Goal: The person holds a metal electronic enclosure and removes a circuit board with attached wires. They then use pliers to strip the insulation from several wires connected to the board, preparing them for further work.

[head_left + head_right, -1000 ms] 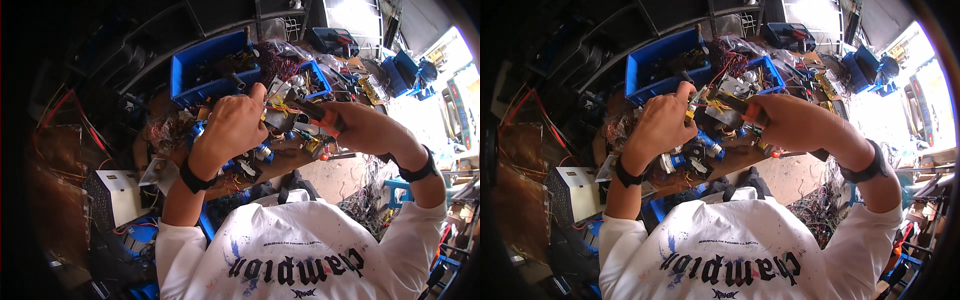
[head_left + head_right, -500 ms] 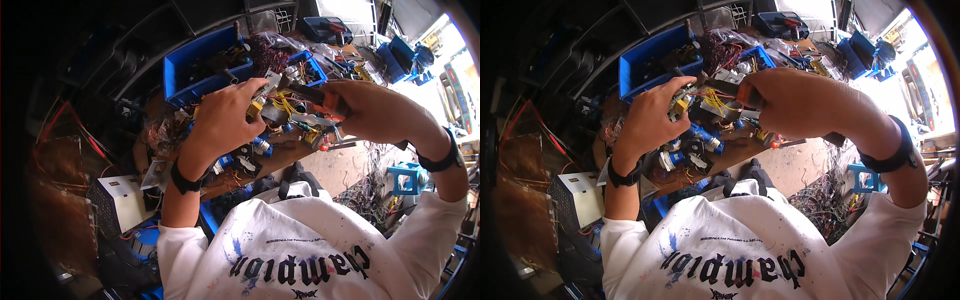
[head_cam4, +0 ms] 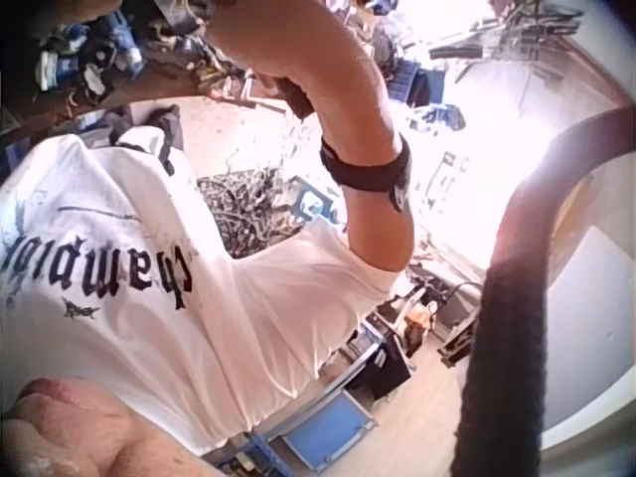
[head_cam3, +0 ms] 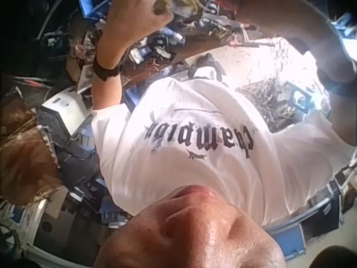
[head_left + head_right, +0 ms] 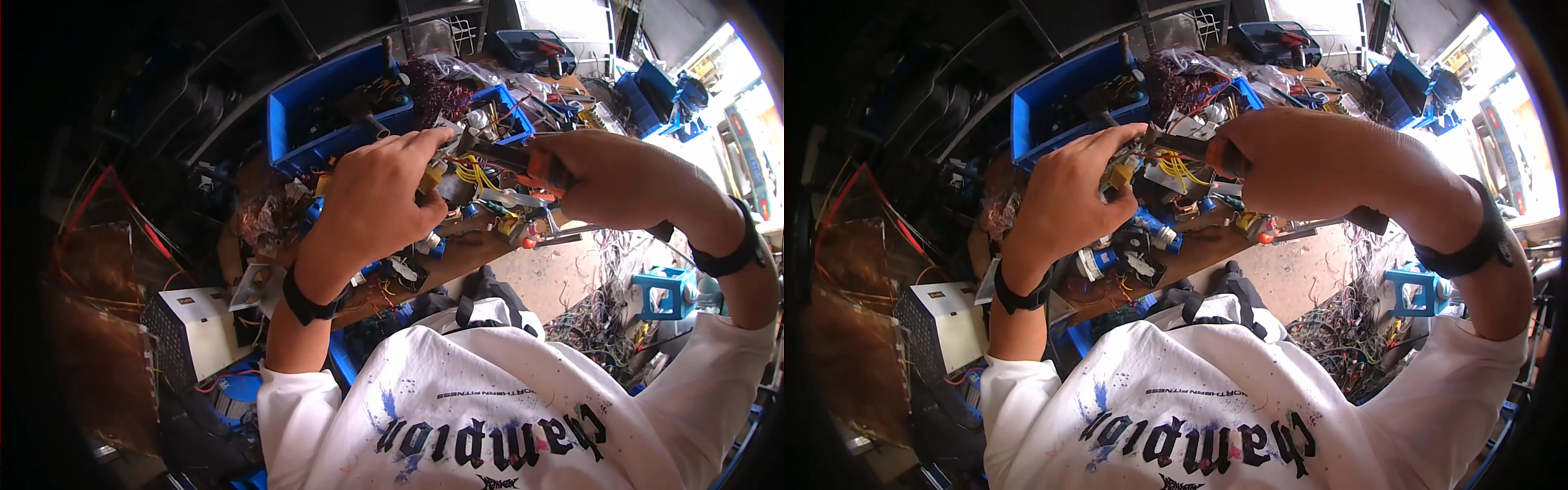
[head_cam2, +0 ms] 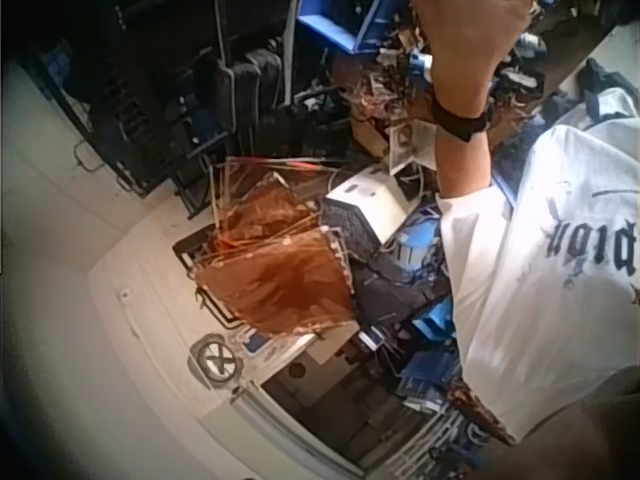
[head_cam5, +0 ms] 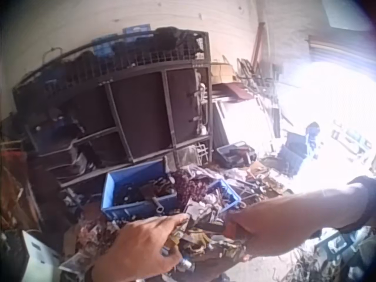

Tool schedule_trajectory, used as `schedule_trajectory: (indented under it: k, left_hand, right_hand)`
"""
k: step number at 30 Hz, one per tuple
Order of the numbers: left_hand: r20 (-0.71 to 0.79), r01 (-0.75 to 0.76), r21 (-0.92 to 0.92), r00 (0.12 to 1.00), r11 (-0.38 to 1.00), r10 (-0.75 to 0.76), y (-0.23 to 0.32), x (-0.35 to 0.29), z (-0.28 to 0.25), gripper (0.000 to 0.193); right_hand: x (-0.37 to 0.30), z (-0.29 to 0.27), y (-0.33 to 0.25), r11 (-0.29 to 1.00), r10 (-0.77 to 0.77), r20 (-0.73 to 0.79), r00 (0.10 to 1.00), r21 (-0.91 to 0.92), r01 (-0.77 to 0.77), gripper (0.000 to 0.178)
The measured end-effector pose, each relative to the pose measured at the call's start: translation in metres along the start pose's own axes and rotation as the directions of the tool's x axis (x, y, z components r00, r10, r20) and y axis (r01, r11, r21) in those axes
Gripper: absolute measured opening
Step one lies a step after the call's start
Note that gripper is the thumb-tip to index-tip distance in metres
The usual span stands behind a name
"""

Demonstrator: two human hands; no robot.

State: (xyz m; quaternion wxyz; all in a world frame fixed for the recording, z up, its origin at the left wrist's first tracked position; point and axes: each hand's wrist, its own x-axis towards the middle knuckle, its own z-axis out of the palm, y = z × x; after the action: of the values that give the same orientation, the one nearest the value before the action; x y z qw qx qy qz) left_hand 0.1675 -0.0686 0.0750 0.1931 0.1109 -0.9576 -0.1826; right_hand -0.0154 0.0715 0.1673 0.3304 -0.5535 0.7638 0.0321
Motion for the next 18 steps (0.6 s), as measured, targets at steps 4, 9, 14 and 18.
schedule_trajectory:
  k: [4,9,14,18]
  left_hand:
    - [0.016,0.018,0.011,1.000,1.000,-0.018,0.002,-0.002,-0.002,0.056]
    - [0.030,0.052,-0.046,0.998,0.998,-0.051,0.004,-0.003,-0.006,0.056]
    - [0.037,0.099,-0.179,0.995,0.979,-0.094,0.001,-0.005,-0.004,0.057]
    - [0.063,0.125,-0.188,0.991,0.974,-0.115,0.001,-0.004,-0.005,0.059]
  right_hand:
    - [0.001,0.000,-0.002,1.000,-0.009,0.029,1.000,-0.007,0.009,0.041]
    - [0.000,-0.004,-0.010,0.989,0.091,0.111,0.990,0.105,-0.103,0.041]
    - [-0.002,-0.002,-0.014,0.978,0.119,0.142,0.983,0.156,-0.141,0.042]
    - [-0.002,0.001,-0.015,0.979,0.105,0.114,0.988,0.162,-0.122,0.042]
